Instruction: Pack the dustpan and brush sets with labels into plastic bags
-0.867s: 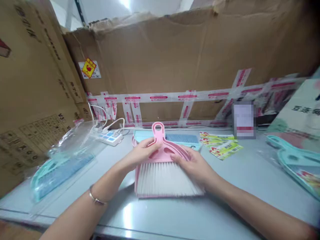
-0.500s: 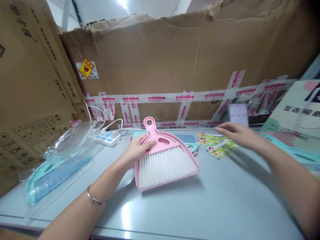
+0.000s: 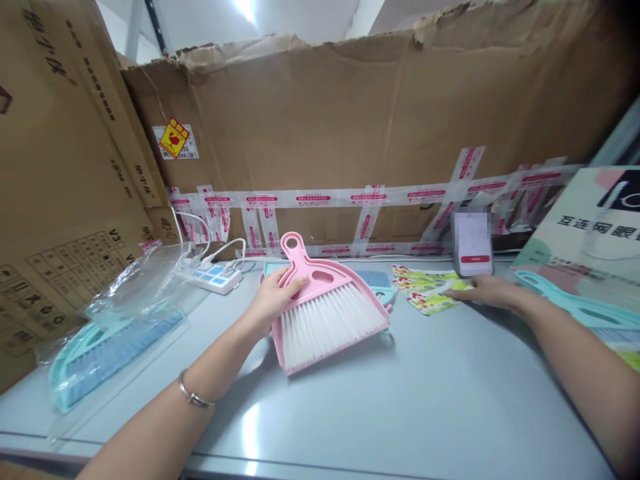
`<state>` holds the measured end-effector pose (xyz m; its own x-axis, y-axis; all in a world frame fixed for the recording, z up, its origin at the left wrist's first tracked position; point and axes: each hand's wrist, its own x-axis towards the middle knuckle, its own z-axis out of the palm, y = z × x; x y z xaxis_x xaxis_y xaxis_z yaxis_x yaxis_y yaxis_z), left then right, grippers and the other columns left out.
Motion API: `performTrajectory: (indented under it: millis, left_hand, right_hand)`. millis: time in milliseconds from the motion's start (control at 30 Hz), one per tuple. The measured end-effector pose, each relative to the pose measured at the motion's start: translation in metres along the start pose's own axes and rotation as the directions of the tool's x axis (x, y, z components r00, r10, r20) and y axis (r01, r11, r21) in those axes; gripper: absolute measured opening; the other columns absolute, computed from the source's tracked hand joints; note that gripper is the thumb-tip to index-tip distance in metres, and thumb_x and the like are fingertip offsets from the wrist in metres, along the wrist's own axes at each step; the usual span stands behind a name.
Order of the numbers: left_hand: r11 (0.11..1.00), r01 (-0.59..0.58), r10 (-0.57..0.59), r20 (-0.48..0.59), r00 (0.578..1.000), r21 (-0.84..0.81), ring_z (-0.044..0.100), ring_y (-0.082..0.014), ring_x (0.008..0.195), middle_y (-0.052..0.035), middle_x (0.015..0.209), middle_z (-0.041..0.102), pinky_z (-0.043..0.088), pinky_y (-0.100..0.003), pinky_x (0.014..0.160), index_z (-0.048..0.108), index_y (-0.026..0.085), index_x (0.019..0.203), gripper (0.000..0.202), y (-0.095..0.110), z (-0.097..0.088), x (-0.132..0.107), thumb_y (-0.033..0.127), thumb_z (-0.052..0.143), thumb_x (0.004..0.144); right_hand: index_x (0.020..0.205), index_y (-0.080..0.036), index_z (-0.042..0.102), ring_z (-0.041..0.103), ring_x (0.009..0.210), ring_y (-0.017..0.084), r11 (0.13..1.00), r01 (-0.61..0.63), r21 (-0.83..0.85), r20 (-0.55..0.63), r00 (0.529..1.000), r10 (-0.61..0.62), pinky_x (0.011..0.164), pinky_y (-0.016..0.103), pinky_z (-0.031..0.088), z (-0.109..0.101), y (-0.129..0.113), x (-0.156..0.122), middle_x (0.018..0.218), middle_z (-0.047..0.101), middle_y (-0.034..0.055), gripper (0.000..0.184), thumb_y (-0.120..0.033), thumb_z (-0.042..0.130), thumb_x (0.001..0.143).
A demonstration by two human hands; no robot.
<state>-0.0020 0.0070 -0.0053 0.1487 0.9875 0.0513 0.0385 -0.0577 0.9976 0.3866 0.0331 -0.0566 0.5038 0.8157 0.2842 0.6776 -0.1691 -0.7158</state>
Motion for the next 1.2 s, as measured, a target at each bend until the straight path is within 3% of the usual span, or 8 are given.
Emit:
performTrajectory:
  millis: [167, 267, 400, 467, 533, 767, 1000, 1200]
  left_hand:
    - [0.998, -0.046, 0.042, -0.083, 0.996, -0.039, 0.059, -0.0148, 0.071, -0.0037, 0.081, 0.066, 0.044, -0.025, 0.066, 0.063, 0.014, 0.089, 0.034, 0.001, 0.0, 0.001, 0.038, 0.071, 0.066]
    - [0.997, -0.069, 0.063, -0.157, 0.986, -0.035, 0.057, -0.0138, 0.068, -0.003, 0.078, 0.065, 0.043, -0.024, 0.064, 0.061, 0.014, 0.085, 0.032, 0.0, 0.0, 0.002, 0.038, 0.07, 0.065]
    - [0.996, -0.084, 0.078, -0.203, 0.976, -0.023, 0.058, -0.0151, 0.073, -0.0042, 0.083, 0.066, 0.044, -0.025, 0.067, 0.06, 0.014, 0.083, 0.03, -0.005, 0.002, 0.003, 0.038, 0.068, 0.067]
    - [0.996, -0.082, 0.077, -0.195, 0.978, -0.018, 0.06, -0.0168, 0.078, -0.0063, 0.091, 0.067, 0.045, -0.026, 0.07, 0.061, 0.014, 0.087, 0.031, -0.008, 0.004, 0.004, 0.038, 0.067, 0.068]
    - [0.997, -0.074, 0.07, -0.187, 0.98, -0.014, 0.061, -0.0182, 0.081, -0.0076, 0.094, 0.068, 0.046, -0.028, 0.072, 0.061, 0.014, 0.089, 0.031, -0.012, 0.006, 0.004, 0.038, 0.066, 0.069]
    - [0.99, -0.045, 0.027, -0.136, 0.99, -0.13, 0.064, -0.0204, 0.088, -0.0089, 0.1, 0.068, 0.049, -0.03, 0.076, 0.058, 0.016, 0.093, 0.035, -0.016, 0.013, 0.0, 0.039, 0.068, 0.069]
    - [0.986, 0.033, -0.033, 0.002, 0.999, -0.161, 0.065, -0.022, 0.085, -0.0136, 0.106, 0.066, 0.051, -0.037, 0.08, 0.056, 0.013, 0.102, 0.054, -0.004, 0.016, -0.008, 0.031, 0.08, 0.057]
    - [0.997, 0.011, -0.006, 0.064, 0.998, -0.076, 0.064, -0.0244, 0.092, -0.0139, 0.109, 0.065, 0.05, -0.039, 0.084, 0.054, 0.014, 0.104, 0.06, -0.002, 0.014, -0.01, 0.02, 0.082, 0.052]
  right_hand:
    - [0.044, -0.015, 0.05, 0.04, 0.039, 0.008, 1.0, -0.018, -0.016, 0.269, 0.963, 0.022, 0.047, 0.026, 0.028, -0.017, -0.032, -0.007, 0.039, 0.05, 0.0022, 0.03, -0.019, 0.077, 0.057]
    - [0.066, -0.016, 0.059, 0.043, 0.039, 0.007, 0.987, -0.011, 0.157, 0.377, 0.925, -0.05, 0.044, 0.021, 0.029, -0.032, -0.067, -0.029, 0.042, 0.053, -0.0011, 0.02, -0.029, 0.075, 0.063]
    - [0.073, -0.022, 0.053, 0.036, 0.027, 0.006, 0.76, -0.132, 0.636, 0.601, 0.703, -0.381, 0.032, 0.016, 0.022, -0.041, -0.118, -0.081, 0.033, 0.044, -0.0082, 0.033, -0.042, 0.077, 0.06]
    - [0.072, -0.022, 0.051, 0.038, 0.026, 0.006, 0.669, -0.196, 0.717, 0.647, 0.544, -0.535, 0.029, 0.015, 0.024, -0.029, -0.138, -0.108, 0.039, 0.05, -0.0067, 0.034, -0.043, 0.076, 0.061]
    - [0.071, -0.019, 0.052, 0.048, 0.033, 0.007, 0.692, -0.214, 0.689, 0.702, 0.433, -0.565, 0.033, 0.016, 0.034, -0.008, -0.151, -0.127, 0.046, 0.057, -0.0035, 0.033, -0.04, 0.076, 0.063]
    - [0.081, -0.019, 0.049, 0.055, 0.04, 0.012, 0.693, -0.243, 0.678, 0.589, 0.744, -0.315, 0.041, 0.026, 0.05, 0.057, -0.151, -0.14, 0.048, 0.057, -0.0056, 0.036, -0.042, 0.071, 0.063]
    - [0.08, -0.02, 0.046, 0.059, 0.042, 0.014, 0.647, -0.195, 0.737, 0.463, 0.842, -0.275, 0.04, 0.025, 0.05, 0.054, -0.15, -0.139, 0.054, 0.06, -0.0059, 0.04, -0.038, 0.075, 0.059]
    - [0.088, -0.022, 0.042, 0.059, 0.043, 0.016, 0.684, -0.142, 0.715, 0.435, 0.857, -0.276, 0.042, 0.027, 0.049, 0.06, -0.147, -0.14, 0.05, 0.059, -0.0062, 0.039, -0.039, 0.069, 0.067]
